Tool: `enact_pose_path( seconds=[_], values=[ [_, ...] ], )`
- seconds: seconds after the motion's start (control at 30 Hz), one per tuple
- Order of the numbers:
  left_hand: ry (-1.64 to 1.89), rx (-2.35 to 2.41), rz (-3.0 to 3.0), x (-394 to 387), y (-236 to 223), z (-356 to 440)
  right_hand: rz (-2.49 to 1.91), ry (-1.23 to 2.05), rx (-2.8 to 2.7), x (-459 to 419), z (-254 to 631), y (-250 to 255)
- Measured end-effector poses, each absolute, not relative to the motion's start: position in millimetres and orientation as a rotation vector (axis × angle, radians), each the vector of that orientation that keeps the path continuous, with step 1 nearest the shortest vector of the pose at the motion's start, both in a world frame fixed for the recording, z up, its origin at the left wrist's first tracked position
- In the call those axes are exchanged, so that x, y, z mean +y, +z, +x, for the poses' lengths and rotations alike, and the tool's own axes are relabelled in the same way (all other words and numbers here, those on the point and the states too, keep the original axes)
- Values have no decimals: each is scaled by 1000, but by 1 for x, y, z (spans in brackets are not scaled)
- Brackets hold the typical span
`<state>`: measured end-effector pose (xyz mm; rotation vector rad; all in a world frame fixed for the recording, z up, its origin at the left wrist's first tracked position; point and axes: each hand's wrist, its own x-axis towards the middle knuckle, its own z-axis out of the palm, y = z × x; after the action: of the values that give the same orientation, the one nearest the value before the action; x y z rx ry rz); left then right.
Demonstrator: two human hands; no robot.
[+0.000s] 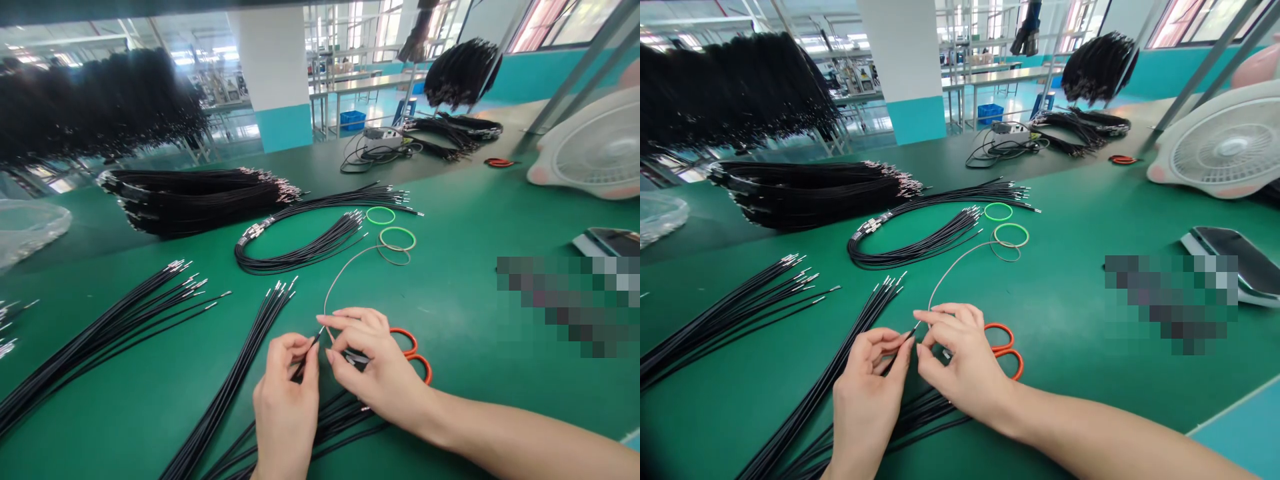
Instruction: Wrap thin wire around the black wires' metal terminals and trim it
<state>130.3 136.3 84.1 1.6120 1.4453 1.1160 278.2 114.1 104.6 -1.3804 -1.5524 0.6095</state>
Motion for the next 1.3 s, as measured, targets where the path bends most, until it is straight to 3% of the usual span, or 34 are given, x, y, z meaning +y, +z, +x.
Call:
enact_pose_path(
  seconds=[0.17, 0.3, 1.3],
  values=[
    [1098, 1432, 1695, 137, 80, 129, -1271, 1118, -1206, 120, 278, 103],
    [1072, 1377, 1786, 134, 82, 129, -1177, 1306, -1071, 124, 277, 101],
    [1121, 1181, 2017, 132, 90, 126, -1199, 1356, -1009, 127, 277, 101]
  ],
)
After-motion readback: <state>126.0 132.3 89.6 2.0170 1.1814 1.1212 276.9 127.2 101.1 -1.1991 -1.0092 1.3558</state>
